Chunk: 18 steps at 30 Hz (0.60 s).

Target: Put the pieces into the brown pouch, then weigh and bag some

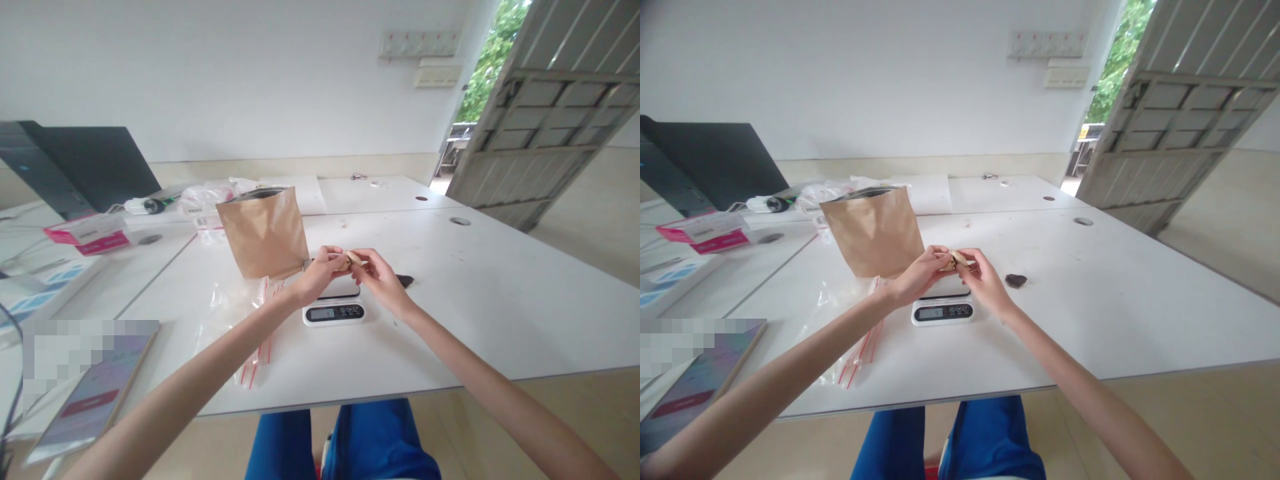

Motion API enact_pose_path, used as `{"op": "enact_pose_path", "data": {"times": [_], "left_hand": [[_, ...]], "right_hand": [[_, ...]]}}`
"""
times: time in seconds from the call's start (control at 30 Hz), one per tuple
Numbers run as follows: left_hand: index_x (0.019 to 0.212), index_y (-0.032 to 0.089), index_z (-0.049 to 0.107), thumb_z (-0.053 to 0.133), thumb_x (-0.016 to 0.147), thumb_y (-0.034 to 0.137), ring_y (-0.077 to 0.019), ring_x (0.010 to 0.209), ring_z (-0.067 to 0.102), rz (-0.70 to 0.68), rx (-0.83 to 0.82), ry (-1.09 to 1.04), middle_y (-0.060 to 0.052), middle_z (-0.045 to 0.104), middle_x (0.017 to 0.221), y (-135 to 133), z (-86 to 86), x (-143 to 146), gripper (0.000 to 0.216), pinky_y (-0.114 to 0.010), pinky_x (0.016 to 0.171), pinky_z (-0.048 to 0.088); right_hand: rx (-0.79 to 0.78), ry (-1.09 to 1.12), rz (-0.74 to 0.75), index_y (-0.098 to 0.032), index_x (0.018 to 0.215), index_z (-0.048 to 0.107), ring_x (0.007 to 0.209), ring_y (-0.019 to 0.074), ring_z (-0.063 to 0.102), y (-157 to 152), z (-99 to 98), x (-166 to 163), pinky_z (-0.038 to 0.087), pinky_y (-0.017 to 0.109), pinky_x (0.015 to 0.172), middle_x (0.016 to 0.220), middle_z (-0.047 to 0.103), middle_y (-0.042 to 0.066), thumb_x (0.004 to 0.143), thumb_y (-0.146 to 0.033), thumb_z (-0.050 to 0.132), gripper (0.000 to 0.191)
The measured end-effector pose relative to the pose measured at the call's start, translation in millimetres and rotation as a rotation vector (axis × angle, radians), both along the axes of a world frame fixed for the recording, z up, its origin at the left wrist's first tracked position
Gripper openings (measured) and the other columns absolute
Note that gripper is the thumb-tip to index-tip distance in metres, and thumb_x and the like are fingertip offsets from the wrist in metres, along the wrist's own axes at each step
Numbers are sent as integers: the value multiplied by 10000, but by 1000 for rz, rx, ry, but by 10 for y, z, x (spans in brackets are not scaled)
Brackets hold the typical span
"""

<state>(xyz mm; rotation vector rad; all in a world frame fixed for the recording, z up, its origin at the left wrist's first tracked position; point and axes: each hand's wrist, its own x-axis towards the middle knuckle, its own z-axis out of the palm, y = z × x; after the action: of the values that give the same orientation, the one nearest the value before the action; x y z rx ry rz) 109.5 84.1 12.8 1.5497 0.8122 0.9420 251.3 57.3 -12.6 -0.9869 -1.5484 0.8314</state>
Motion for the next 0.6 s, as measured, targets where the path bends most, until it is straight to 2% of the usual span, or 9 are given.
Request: {"op": "enact_pose_path", "data": {"times": [0.07,0.17,0.2,0.27,0.33,0.37,0.47,0.6], "left_hand": [[868,183,388,455,836,244,-177,891,561,98,73,115,-79,531,929,45,2,-79,97,-382,837,449],[874,178,442,484,813,201,-199,1028,495,230,226,176,-96,489,1037,123,113,-239,78,-397,937,383],[885,181,456,467,818,187,-197,1049,481,280,326,207,-92,486,1051,142,178,-298,67,-390,952,372],[924,184,472,422,834,169,-197,1035,491,437,654,328,-87,505,1033,167,340,-421,104,-380,934,392],[966,189,477,412,835,154,-206,1040,495,640,903,408,-90,518,1047,185,519,-549,150,-387,946,388],[982,191,481,415,832,148,-215,1059,489,740,967,431,-95,520,1063,198,605,-614,170,-396,962,376],[1030,195,490,427,807,124,-246,1113,469,963,998,458,-115,522,1108,273,796,-805,242,-423,984,359],[1101,212,497,470,793,166,-297,1168,453,1102,879,578,-129,508,1194,455,882,-1004,313,-473,984,347]], "right_hand": [[-46,5,-20,-181,1046,539,658,122,561,108,-84,42,490,272,593,894,613,48,779,-429,585,367],[-29,0,-113,-171,1062,532,666,138,587,254,-153,78,485,288,626,841,648,47,765,-433,580,399],[-21,-18,-160,-173,1070,513,673,143,597,297,-159,82,483,293,639,824,660,44,769,-433,571,402],[-24,-148,-234,-180,1058,482,647,149,600,371,-154,83,471,297,641,742,669,22,793,-430,537,369],[-12,-385,-230,-187,989,498,626,153,587,432,-138,88,454,296,638,692,662,9,807,-401,517,281],[7,-496,-211,-190,941,519,653,157,586,458,-131,95,448,298,654,712,665,17,809,-377,515,229],[72,-640,-169,-197,831,586,838,182,578,519,-128,138,417,335,795,868,671,50,804,-302,518,128],[90,-685,-178,-205,828,646,919,214,552,553,-144,214,349,428,913,904,654,67,822,-268,506,154]]}}
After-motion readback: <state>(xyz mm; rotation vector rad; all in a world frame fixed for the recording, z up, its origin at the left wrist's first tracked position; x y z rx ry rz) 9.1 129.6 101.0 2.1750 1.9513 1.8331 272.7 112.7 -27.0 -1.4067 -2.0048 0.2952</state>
